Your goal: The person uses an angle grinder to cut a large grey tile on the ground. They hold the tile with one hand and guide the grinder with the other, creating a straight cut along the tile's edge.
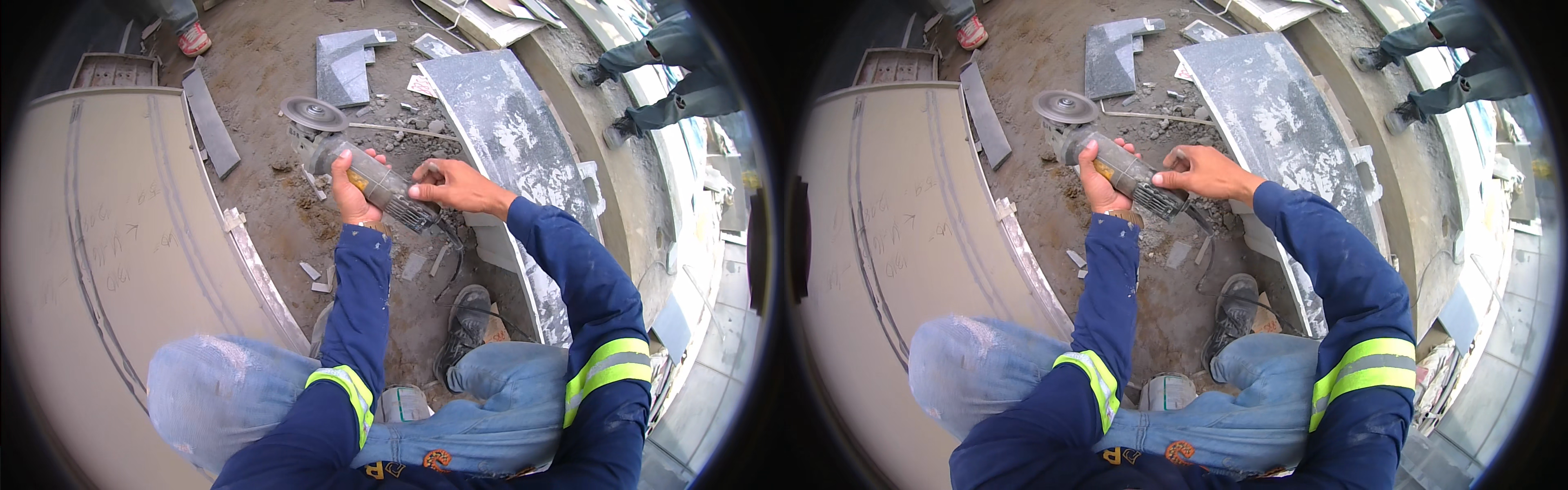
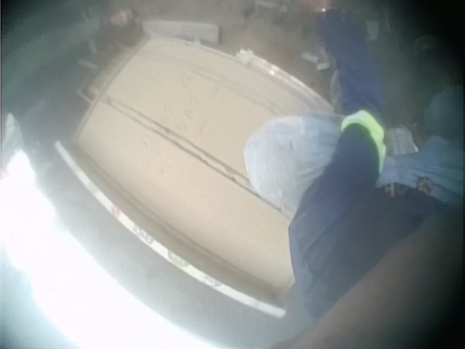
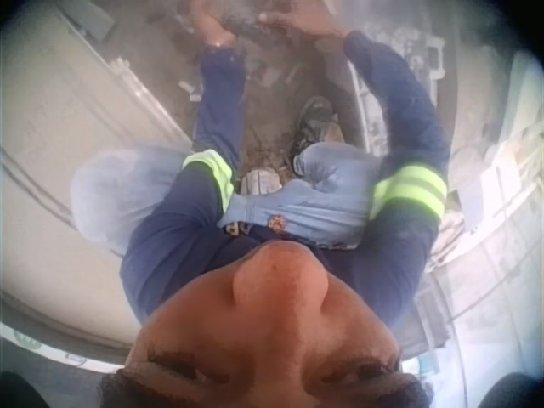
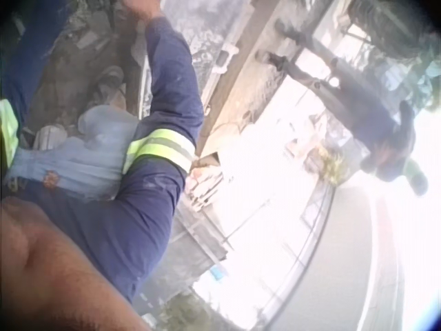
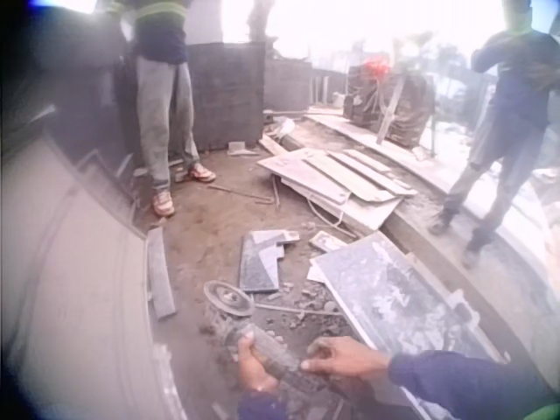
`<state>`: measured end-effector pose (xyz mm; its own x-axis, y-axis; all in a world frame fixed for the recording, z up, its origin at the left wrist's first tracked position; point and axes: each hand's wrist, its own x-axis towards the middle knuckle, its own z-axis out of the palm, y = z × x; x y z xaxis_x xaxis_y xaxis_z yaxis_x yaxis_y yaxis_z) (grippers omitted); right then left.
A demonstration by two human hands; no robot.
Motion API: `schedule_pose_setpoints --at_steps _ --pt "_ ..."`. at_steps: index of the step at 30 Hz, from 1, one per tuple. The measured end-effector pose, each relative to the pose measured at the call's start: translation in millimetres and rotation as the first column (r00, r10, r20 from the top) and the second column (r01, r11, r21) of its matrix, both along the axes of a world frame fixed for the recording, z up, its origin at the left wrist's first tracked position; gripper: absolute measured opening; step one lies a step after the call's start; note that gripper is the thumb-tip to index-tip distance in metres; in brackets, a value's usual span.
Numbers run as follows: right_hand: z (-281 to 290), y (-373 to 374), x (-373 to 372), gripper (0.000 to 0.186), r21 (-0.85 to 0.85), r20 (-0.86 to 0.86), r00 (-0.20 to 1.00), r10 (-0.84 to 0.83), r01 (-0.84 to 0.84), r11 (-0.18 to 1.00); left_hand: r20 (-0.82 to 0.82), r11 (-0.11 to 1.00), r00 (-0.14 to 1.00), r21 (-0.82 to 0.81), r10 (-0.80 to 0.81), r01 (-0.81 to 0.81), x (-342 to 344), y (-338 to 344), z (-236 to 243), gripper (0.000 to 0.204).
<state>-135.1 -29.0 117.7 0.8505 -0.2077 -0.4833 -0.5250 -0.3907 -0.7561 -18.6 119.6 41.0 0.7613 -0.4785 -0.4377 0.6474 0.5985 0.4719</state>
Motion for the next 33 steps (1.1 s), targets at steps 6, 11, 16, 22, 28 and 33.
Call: schedule_pose_setpoints --at_steps 6,11,16,22,28,33 --pt "-19.4 -89.3 38.7 0.022 -0.657 0.356 0.917 -0.179 0.382 0.649 0.067 0.993 0.997 0.114 0.023 -0.03 12.3 28.2 -13.5 0.051" --pt "-23.4 -80.5 66.6 0.023 -0.758 0.265 0.941 -0.211 0.339 0.558 0.023 0.996 0.998 0.076 0.051 -0.053 10.9 27.5 -18.5 0.05" --pt "-30.0 -81.4 79.9 0.021 -0.846 0.203 0.958 -0.202 0.276 0.456 0.015 0.997 1.0 0.068 0.021 -0.022 13.8 21.3 -23.1 0.049" --pt "-15.2 -97.5 85.4 0.025 -0.744 0.077 0.95 -0.302 0.256 0.617 0.011 0.996 1.0 0.085 -0.014 0.013 12.8 19.1 -24.4 0.047" --pt "-22.3 -109.0 83.9 0.032 -0.695 0.016 0.983 -0.185 0.144 0.704 0.041 0.996 0.999 0.092 -0.018 0.014 12.1 19.7 -21.9 0.048" --pt "-29.9 -122.4 61.0 0.029 -0.649 0.215 0.97 -0.116 0.23 0.725 0.048 0.993 0.998 0.112 -0.043 0.037 9.0 21.0 -18.8 0.051"
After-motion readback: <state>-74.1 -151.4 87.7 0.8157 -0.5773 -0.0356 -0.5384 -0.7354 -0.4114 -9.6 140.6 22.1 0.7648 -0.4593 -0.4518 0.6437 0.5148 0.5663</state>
